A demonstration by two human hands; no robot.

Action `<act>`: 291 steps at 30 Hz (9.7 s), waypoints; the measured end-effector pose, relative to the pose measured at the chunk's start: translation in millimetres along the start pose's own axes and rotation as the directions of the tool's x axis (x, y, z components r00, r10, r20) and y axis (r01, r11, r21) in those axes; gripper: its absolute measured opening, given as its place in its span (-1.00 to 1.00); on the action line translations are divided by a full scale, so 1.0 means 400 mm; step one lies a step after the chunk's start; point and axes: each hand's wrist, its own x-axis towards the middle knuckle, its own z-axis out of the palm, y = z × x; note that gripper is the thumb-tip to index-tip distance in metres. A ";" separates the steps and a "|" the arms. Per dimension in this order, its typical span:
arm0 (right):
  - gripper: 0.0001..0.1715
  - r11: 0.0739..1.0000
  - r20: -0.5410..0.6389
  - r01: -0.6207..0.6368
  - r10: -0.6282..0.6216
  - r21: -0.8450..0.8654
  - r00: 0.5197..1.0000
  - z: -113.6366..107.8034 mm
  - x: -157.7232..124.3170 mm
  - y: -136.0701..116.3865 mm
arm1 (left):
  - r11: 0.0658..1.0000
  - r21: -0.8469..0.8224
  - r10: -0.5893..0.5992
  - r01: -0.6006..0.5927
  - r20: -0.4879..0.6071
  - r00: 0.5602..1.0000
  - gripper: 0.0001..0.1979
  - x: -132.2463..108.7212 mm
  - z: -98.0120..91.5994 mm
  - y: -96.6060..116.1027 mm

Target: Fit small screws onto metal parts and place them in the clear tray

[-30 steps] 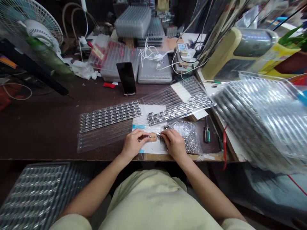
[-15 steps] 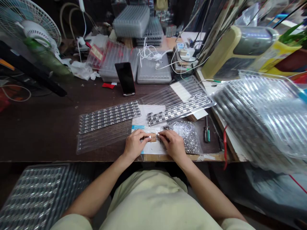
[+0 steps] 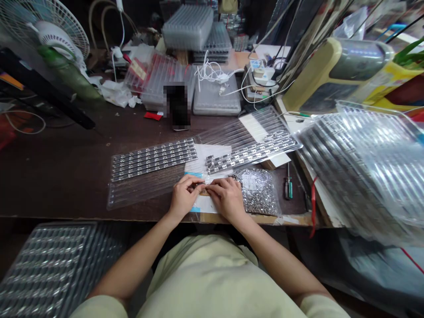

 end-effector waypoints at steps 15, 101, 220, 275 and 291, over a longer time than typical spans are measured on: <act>-0.80 0.981 0.067 0.110 -0.100 -0.160 0.993 -0.014 -0.033 0.066 | 1.000 -0.002 -0.023 0.024 0.027 0.999 -0.87 0.019 0.002 0.015; -0.72 0.957 -0.090 -0.072 0.101 0.283 0.991 -0.045 -0.031 0.060 | 0.951 0.241 0.157 -0.194 0.164 0.974 -0.88 -0.012 0.016 0.005; -0.74 0.999 -0.144 -0.028 0.030 0.015 0.989 -0.029 -0.036 0.073 | 0.986 0.119 0.091 -0.116 0.200 0.976 -0.87 -0.008 -0.013 0.008; -0.73 0.999 -0.149 -0.022 0.027 0.036 0.988 -0.027 -0.044 0.066 | 0.938 0.219 0.225 -0.267 0.196 0.954 -0.89 -0.002 0.058 0.020; -0.86 0.993 -0.120 0.003 0.011 0.117 0.993 -0.027 -0.021 0.036 | 0.901 0.403 0.189 -0.162 -0.026 0.982 -0.91 0.094 -0.029 0.004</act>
